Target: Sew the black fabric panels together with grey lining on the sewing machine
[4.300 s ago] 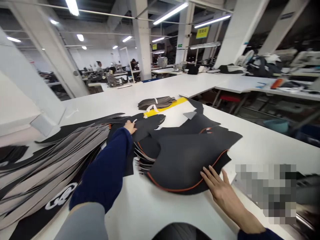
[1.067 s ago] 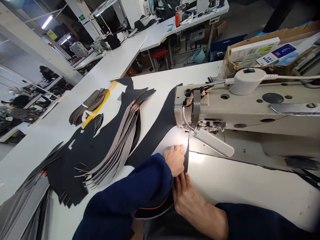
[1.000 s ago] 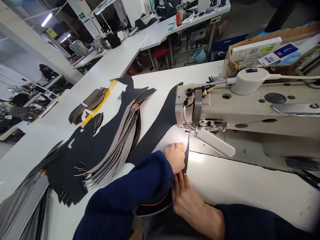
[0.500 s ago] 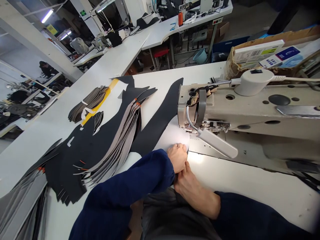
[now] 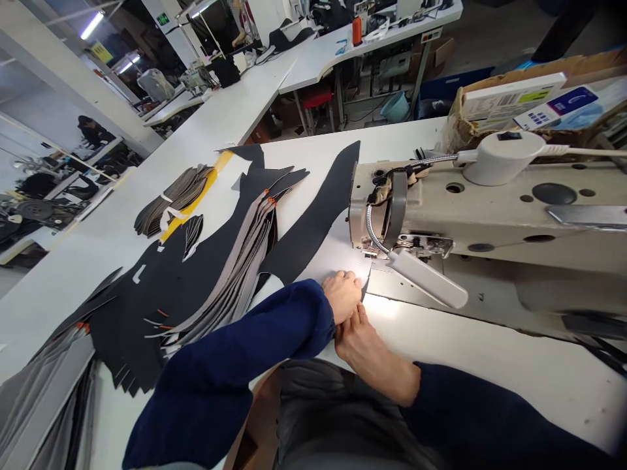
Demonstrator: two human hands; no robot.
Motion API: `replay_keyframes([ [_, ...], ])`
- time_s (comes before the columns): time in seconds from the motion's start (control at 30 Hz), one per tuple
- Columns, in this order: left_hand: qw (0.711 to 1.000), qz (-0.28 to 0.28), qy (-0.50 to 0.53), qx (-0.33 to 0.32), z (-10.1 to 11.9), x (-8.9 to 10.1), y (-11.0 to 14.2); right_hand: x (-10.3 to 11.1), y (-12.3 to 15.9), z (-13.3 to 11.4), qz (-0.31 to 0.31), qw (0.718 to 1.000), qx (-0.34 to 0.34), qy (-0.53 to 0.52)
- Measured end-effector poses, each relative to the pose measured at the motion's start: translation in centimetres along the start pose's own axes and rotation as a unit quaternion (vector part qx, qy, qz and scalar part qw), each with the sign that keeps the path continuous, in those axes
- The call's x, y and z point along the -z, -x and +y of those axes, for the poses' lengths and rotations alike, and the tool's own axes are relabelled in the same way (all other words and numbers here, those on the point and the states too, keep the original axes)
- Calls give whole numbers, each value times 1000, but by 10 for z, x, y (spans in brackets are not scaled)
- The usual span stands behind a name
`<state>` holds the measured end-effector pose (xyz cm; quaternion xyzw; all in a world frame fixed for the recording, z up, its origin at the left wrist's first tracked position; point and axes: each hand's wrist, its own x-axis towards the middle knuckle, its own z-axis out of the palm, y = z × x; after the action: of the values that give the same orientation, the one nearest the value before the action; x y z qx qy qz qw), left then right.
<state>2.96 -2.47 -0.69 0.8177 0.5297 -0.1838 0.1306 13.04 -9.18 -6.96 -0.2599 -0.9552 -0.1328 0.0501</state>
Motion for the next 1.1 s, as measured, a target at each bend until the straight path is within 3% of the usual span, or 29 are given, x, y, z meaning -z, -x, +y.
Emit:
replay_keyframes([
  [0.17, 1000, -15, -6, 0, 2, 6, -11, 5, -4, -1, -5, 1000, 9, -14],
  [0.4, 999, 3, 8, -36, -1, -2, -14, 12, -13, 16, -101, 993, 38, -56],
  [0.53, 998, 6, 17, -52, -5, 1, -23, 20, -17, 13, -77, 995, 34, -55],
  [0.73, 998, 17, 57, -28, -11, 0, -36, 15, -23, 15, -74, 995, 22, -70],
  [0.87, 998, 38, 42, -33, -20, 1, -22, 16, -29, 10, -75, 995, -2, -63],
  [1.0, 997, 3, 2, -75, -26, 6, -7, 9, -30, 1, -26, 999, -25, -1],
  [1.1, 996, 8, -21, -81, -24, 6, -8, -1, -27, 2, -23, 999, -29, -6],
])
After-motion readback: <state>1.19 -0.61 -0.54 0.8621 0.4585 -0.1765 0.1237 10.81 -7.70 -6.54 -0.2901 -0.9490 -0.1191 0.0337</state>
